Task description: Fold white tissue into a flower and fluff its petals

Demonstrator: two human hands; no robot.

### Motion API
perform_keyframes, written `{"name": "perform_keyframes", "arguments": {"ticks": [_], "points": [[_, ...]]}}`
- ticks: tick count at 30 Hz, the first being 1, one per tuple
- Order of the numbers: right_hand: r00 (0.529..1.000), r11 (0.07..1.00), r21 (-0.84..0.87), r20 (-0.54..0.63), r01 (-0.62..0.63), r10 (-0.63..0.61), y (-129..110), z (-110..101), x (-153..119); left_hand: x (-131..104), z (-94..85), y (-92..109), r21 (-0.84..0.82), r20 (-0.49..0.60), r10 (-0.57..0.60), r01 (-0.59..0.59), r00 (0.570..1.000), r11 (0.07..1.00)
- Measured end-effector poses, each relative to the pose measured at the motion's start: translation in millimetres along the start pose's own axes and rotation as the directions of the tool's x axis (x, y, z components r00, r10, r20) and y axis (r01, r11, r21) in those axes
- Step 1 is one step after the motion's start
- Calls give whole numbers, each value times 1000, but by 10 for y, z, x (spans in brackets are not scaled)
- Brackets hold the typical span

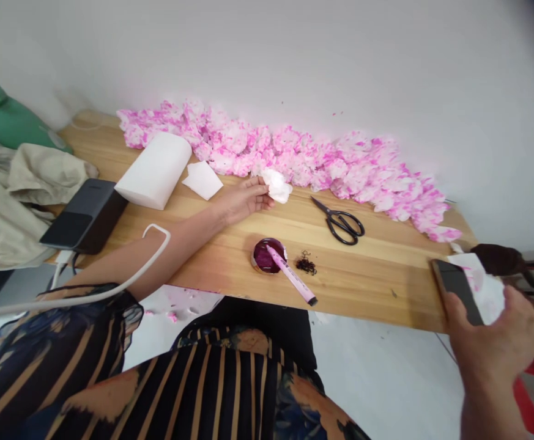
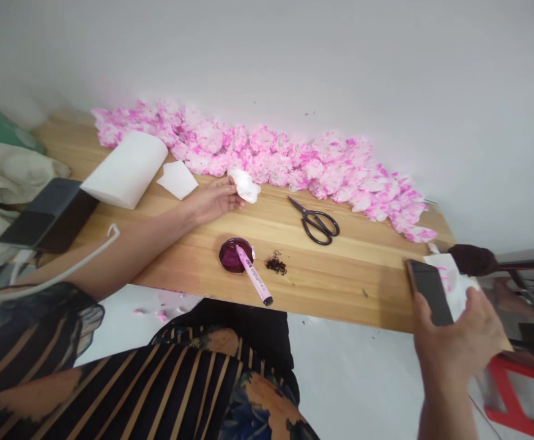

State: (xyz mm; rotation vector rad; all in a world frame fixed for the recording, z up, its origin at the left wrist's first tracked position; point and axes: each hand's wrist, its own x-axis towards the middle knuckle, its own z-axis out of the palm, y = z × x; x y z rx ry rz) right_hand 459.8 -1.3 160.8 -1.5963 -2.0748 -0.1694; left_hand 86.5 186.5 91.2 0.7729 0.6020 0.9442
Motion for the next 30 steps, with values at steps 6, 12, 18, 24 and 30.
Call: {"name": "perform_keyframes", "arguments": {"ticks": [6, 12, 18, 24, 30], "points": [[991, 991, -35, -11, 130, -131, -241, 332, 83, 4, -10, 1, -38, -11, -4, 4, 1000, 999], [819, 826, 111, 111, 552, -563, -771, 817, 173, 40, -28, -17, -70, -7, -29, 29, 1000, 997], [772, 730, 349, 27, 588, -635, -1087, 1021, 422, 80, -78, -56, -74, 41, -31, 34, 999, 997], [841, 746, 464, 2, 478, -541, -1157, 939, 527, 35, -38, -37, -25, 43, -19, 20, 999, 999], [999, 694, 719, 1, 28, -42, -1073, 855, 381, 4, -11, -10, 20, 20, -19, 19, 1000, 1000]]}}
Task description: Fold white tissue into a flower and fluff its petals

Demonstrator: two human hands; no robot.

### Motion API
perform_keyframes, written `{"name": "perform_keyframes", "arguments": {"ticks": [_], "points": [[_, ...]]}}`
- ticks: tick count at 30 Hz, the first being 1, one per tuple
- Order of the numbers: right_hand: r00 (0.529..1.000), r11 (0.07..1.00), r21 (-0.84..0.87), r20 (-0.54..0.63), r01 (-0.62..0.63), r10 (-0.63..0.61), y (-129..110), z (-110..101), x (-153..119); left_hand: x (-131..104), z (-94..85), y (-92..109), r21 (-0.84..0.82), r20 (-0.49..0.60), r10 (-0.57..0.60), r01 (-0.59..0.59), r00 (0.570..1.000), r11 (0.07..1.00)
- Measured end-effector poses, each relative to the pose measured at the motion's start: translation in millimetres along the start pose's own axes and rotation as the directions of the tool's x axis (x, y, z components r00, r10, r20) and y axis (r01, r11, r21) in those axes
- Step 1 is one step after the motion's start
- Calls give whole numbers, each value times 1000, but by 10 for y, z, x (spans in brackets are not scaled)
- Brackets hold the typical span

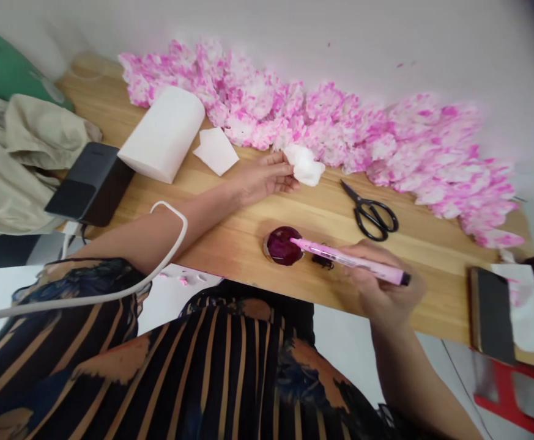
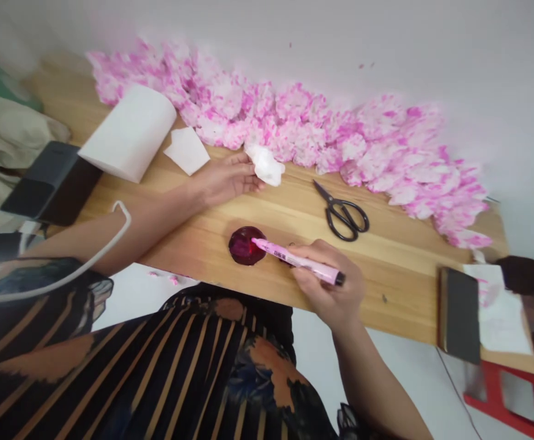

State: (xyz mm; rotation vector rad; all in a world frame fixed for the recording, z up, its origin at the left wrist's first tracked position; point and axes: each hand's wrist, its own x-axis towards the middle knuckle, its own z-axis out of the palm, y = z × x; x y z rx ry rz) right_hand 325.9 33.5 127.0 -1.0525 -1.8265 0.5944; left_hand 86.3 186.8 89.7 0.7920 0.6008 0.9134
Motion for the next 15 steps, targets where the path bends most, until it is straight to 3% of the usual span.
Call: {"name": "perform_keyframes", "arguments": {"ticks": [3, 8, 15], "points": [[986, 993, 46, -127, -107, 112, 16, -25, -26, -2, 4, 0, 11, -29, -7, 8, 1000, 1000], [959, 983, 31, -217, -179, 182, 15, -14, 42, 18, -9, -15, 0, -58, 11, -11, 998, 1000], [936, 958, 94, -204, -272, 286, 36, 40, 139, -5, 7, -7, 2, -54, 25, -25, 998, 1000]]}}
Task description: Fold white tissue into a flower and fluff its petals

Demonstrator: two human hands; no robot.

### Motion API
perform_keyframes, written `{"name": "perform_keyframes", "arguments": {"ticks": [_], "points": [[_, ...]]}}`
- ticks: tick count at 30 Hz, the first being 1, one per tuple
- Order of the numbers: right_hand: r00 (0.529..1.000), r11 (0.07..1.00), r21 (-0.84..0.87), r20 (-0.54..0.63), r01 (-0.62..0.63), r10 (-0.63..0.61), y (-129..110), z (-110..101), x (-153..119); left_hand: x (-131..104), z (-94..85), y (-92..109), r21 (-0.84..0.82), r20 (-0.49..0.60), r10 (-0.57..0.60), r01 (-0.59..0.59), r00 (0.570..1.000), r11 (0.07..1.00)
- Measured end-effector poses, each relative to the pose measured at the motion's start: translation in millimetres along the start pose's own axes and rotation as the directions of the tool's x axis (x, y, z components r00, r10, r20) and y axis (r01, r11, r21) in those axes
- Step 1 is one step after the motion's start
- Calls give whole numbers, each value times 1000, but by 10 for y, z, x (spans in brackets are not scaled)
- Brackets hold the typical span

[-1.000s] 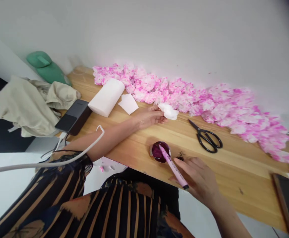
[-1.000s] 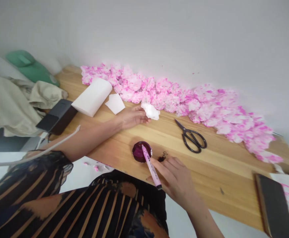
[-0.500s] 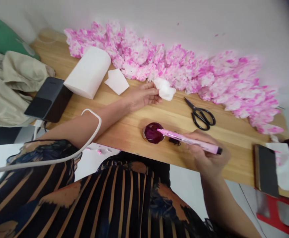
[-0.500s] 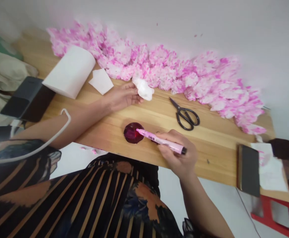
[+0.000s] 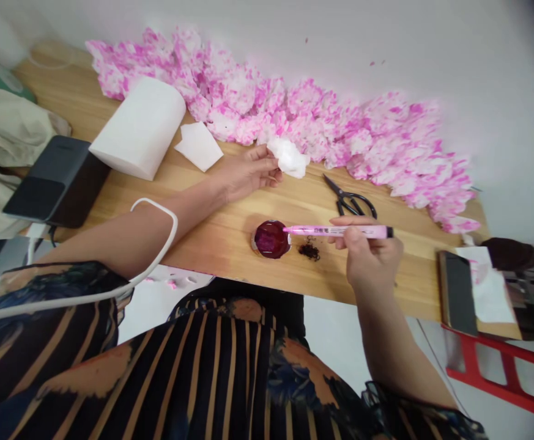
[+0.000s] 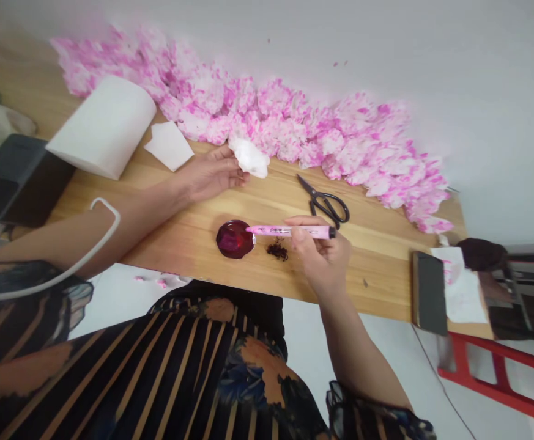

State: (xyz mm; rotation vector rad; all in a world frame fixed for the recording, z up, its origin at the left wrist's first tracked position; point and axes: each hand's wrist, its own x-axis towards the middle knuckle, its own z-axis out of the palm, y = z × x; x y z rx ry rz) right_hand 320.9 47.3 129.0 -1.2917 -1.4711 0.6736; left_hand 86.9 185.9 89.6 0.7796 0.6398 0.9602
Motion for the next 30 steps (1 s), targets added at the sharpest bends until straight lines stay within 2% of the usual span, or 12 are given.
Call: {"name": "perform_keyframes", "arguments": {"ticks": [7, 12, 16, 24, 30], "points": [[1000, 997, -78, -26, 15, -17, -1, 1, 45, -7, 19, 10, 15, 16, -17, 17, 1000, 1000], [997, 997, -51, -47, 56, -59, -46, 16, 84, 7, 0, -6, 29, 30, -26, 25, 999, 999], [999, 996, -85, -12, 38, -39, -48, 42, 113, 17, -23, -14, 56, 52, -24, 21, 998, 998], [999, 997, -70, -18, 25, -27, -37, 47, 164, 35, -50, -41, 62, 84, 12, -17, 996, 998], [999, 999, 12, 20, -47, 47, 52, 47, 221, 27, -29, -45, 49, 95, 22, -27, 995, 998]]}}
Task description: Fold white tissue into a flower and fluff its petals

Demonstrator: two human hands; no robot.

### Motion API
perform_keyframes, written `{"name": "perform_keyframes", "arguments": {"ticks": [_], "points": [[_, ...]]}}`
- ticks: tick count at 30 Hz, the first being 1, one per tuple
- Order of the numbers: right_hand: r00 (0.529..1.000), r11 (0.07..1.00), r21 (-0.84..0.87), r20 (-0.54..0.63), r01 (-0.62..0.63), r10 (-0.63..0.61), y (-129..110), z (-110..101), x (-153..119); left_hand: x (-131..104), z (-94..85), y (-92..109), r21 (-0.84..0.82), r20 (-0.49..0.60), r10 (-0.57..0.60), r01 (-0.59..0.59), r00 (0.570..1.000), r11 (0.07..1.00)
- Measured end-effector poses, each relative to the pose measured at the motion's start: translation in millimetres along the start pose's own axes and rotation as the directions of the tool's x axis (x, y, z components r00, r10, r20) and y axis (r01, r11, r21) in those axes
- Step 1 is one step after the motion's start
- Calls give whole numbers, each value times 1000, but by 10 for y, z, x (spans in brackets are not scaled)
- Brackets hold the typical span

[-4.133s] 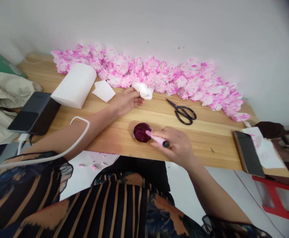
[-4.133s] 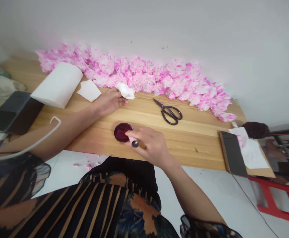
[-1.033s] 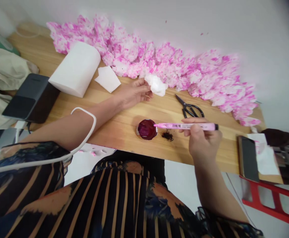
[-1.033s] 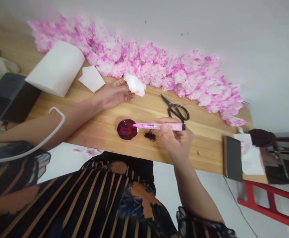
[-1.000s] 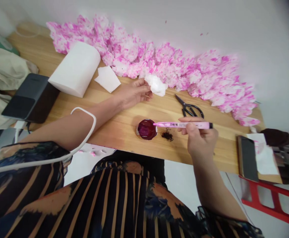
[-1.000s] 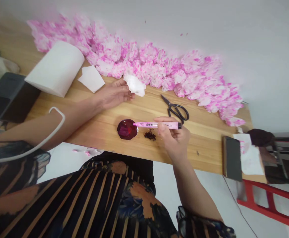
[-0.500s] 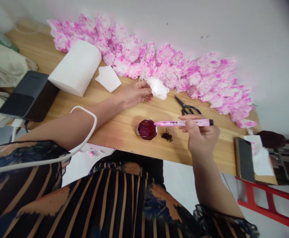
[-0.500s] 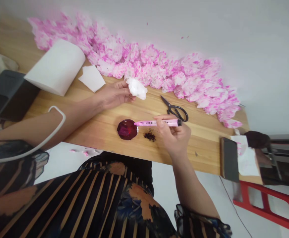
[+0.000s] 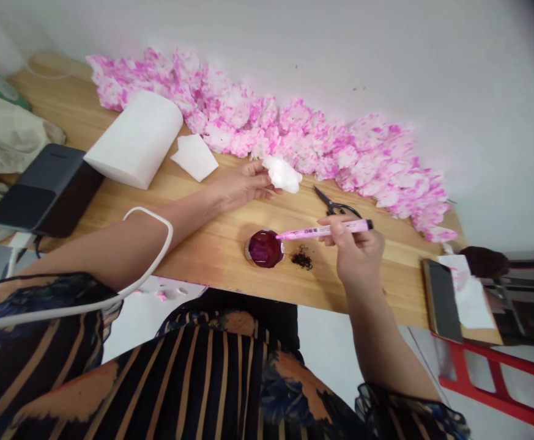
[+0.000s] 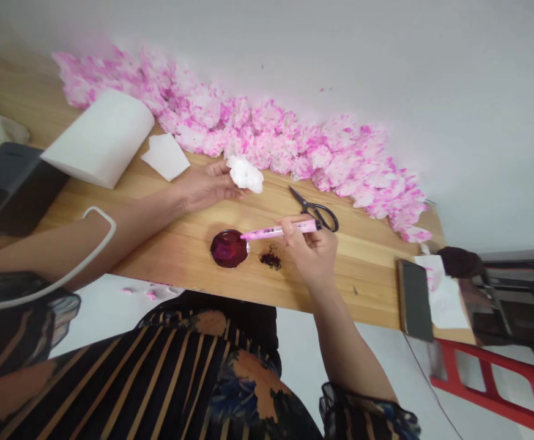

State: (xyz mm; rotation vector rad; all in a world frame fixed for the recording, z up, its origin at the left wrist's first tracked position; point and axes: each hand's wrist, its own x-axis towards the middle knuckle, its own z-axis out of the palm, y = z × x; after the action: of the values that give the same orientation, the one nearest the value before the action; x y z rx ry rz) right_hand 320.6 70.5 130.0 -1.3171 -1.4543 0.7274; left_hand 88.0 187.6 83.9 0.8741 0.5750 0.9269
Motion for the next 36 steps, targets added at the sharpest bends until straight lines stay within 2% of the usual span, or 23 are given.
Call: {"name": "perform_keyframes", "arguments": {"ticks": [5, 9, 13, 17, 23, 30, 36], "points": [[995, 961, 259, 45, -93, 84, 28, 87, 156, -16, 16, 7, -19, 14, 2, -2, 1000, 1000], [988, 898, 413, 86, -154, 129, -64, 158, 421, -22, 23, 14, -4, 16, -4, 4, 1000, 1000], [993, 869, 481, 95, -111, 74, -148, 152, 762, -2, 13, -19, 53, 22, -7, 6, 1000, 999], [997, 857, 511, 60, -64, 38, -88, 149, 956, 3, 26, -46, 101, 43, -16, 11, 999, 995], [999, 853, 521, 1, -29, 34, 88, 194, 898, -60, 94, 6, 217, 92, -38, 18, 995, 976], [975, 882, 453, -220, 128, -28, -32, 170, 846, -81, 116, 22, 274, 67, -1, -18, 998, 961], [959, 882, 422, -267, 209, -100, -57, 205, 823, -116, 173, 80, 274, 37, -18, 7, 999, 962]]}}
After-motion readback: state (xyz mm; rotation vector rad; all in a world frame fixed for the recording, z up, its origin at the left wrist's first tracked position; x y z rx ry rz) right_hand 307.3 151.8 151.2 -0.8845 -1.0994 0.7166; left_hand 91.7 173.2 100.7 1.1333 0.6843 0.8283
